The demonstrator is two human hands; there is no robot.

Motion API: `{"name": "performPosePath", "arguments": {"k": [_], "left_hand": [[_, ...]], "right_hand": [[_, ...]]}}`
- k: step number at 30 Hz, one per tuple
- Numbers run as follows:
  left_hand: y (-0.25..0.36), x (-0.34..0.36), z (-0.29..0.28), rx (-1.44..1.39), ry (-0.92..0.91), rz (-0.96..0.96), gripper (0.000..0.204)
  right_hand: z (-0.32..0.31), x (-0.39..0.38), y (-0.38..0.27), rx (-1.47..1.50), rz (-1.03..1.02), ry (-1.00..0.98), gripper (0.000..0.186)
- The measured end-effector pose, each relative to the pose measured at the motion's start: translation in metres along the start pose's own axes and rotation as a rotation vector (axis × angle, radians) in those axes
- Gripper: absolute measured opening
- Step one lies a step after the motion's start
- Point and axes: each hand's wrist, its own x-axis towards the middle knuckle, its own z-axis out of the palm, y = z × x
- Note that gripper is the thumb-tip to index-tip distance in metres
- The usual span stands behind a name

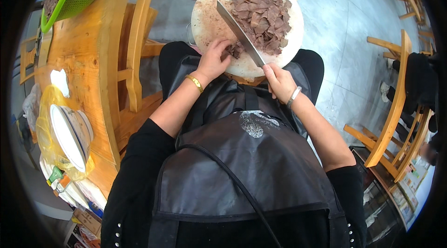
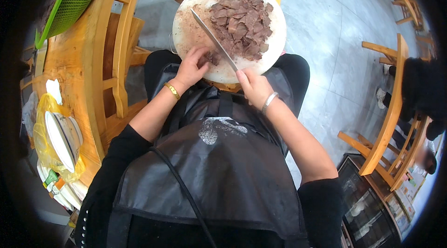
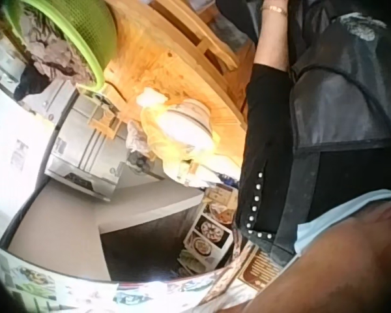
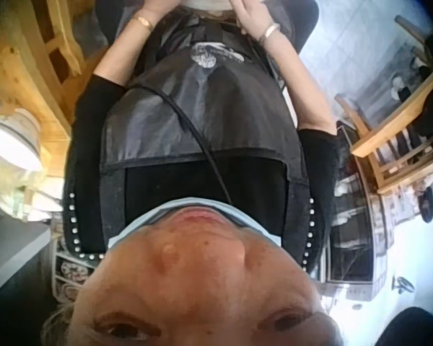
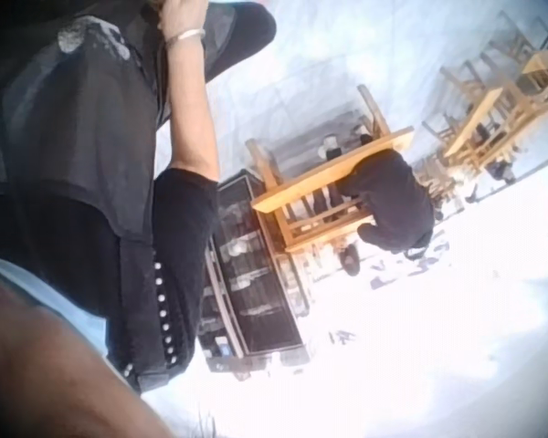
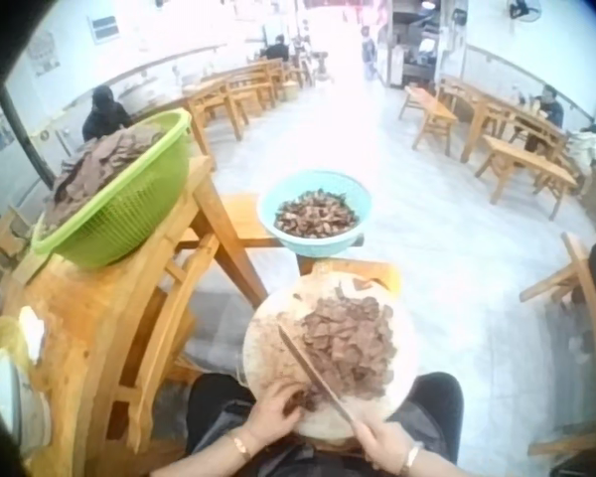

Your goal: The person slices cooked meat into thin pieces using a knife on a cutting board placed on their lap. The sliced meat is transferred into a green basket. The person then places a plate on the table.

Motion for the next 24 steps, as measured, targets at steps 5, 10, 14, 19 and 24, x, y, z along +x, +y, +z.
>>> {"name": "performPosePath", "arguments": {"k": [5,10,14,19,24], "left_hand": [[0.006,-0.008,0.0,0.18,-0.074,-0.138,0.035],[0.022,-0.032,0.011,0.036,0.017,-0.355,0.034],[0.016,-0.039,0.016,-0.04,0.049,-0.314,0.032],[0.017,-0.036,0.017,-0.023,0.061,-0.327,0.025],[0.016,-0.037,0.022,0.01,0.106,-0.328,0.02]], "right_hand": [[0.015,-0.014,0.01,0.07,-0.014,0.017,0.043],[0.021,-0.017,0.004,0.017,-0.043,0.008,0.041],[0.029,-0.016,0.014,-0.052,-0.092,0.007,0.039],[0.033,-0.009,0.015,-0.224,-0.129,0.015,0.039],[0.038,-0.01,0.006,-0.415,-0.132,0.011,0.039]]}}
